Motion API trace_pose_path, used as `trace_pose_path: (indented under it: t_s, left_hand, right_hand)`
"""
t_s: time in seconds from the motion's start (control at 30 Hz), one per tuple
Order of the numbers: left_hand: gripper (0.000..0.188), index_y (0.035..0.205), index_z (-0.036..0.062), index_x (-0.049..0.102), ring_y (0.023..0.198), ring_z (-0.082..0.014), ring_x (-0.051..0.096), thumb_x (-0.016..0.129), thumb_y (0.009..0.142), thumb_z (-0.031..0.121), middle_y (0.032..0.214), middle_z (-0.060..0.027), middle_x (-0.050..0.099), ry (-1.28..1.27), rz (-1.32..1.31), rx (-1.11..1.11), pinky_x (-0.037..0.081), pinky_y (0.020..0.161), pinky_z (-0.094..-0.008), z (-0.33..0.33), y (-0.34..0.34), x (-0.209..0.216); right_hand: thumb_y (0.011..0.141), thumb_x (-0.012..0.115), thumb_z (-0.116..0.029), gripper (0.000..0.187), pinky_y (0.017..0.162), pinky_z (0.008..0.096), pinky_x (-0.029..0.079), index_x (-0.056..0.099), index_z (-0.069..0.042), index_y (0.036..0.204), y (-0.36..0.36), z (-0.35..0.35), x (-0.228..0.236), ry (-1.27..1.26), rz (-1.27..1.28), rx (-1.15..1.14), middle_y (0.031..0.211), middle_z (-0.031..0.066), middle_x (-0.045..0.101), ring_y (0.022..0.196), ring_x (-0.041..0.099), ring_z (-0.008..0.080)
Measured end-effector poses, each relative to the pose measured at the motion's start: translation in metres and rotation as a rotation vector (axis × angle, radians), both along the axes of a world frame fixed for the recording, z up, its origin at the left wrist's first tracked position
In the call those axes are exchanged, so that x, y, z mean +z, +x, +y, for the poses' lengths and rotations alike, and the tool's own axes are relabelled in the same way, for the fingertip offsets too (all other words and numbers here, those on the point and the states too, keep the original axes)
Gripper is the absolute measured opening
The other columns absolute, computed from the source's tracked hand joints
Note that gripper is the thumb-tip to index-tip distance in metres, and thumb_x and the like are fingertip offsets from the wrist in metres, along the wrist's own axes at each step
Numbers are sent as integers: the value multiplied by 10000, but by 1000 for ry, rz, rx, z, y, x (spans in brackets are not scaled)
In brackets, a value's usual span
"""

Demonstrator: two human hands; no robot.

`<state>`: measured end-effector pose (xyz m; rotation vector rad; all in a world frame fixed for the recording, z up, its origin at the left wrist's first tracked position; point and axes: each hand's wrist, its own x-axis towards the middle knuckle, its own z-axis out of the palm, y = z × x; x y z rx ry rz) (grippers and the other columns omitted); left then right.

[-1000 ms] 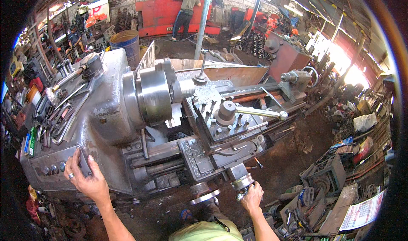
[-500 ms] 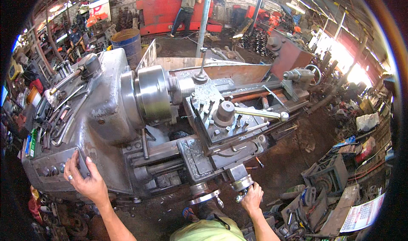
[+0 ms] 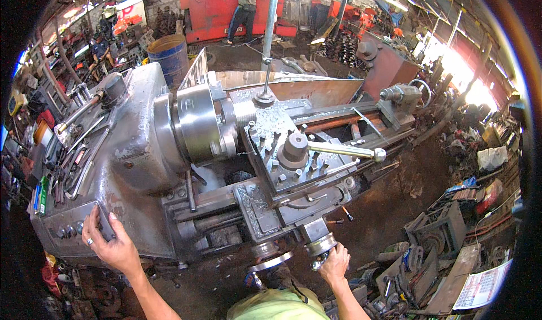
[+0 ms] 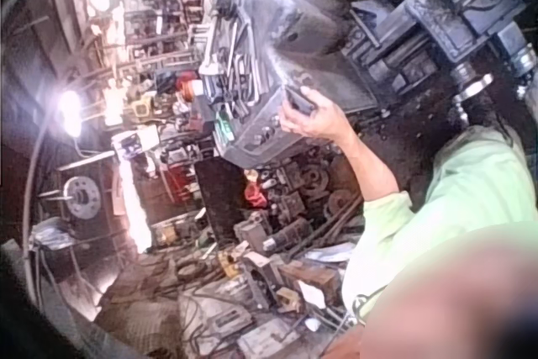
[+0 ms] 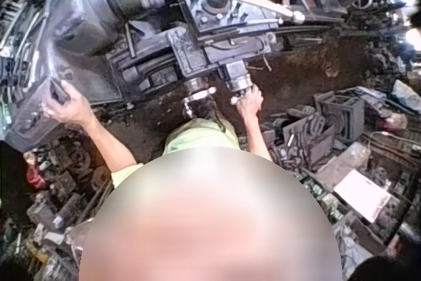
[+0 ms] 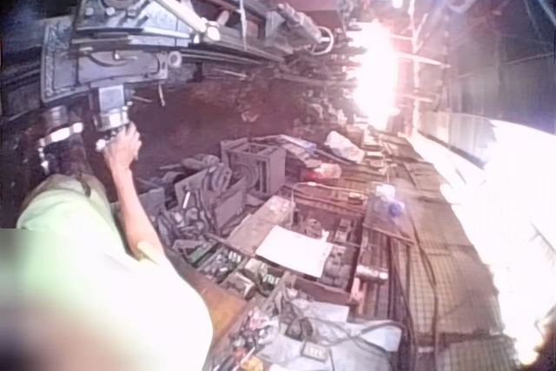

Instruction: The person operates a metal lathe in a workshop, repeatedly turning control knobs and levers to adjust the machine while a cylindrical metal workpiece rotates. The person occasionally wipes the workpiece with a cloth and continues adjusting the machine controls throughout the clip.

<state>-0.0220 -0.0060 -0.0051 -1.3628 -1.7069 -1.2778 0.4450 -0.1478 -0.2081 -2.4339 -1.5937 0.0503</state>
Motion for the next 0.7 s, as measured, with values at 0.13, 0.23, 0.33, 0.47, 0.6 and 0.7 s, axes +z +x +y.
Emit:
trace_pose_path:
  t_s: [0.13,0.23,0.33,0.47,0.6,0.7]
  left_hand:
    - [332,1199,14,638,1135,-338,542,679,872,55,1169,-157,614,-1,9,4,415,1003,-477,0,2,1]
    - [333,1199,15,639,1137,-340,542,680,871,57,1169,-160,613,-2,-6,11,416,1002,-478,0,4,2]
    - [333,1196,16,640,1137,-340,543,681,868,54,1170,-159,614,-3,-4,19,417,1002,-477,-1,5,2]
    - [333,1190,17,644,1136,-334,546,683,860,47,1171,-152,616,-10,-25,6,419,1003,-471,-1,4,1]
    - [334,1187,15,645,1138,-331,547,683,856,45,1175,-149,617,-5,1,20,420,1004,-465,-1,3,1]
    - [330,1186,12,644,1138,-332,546,682,861,48,1178,-150,617,-7,-10,20,420,1005,-463,-1,5,2]
  right_hand:
    - [670,782,-274,586,943,506,423,608,-1,1159,0,0,2,-9,12,10,1252,201,549,1109,526,386]
    - [675,776,-276,564,936,506,426,616,8,1135,-1,0,5,6,13,25,1241,202,555,1100,529,386]
    - [678,766,-272,541,928,504,430,623,15,1114,-3,0,7,40,-10,38,1230,201,563,1089,535,384]
    - [671,758,-264,532,917,505,435,624,14,1104,-3,0,9,39,7,44,1217,198,567,1077,538,383]
    - [665,756,-253,526,900,507,440,617,8,1099,-3,0,10,40,5,56,1206,194,565,1060,540,381]
    - [666,754,-245,526,888,508,442,609,-4,1110,-2,-1,10,32,2,71,1200,194,563,1047,540,382]
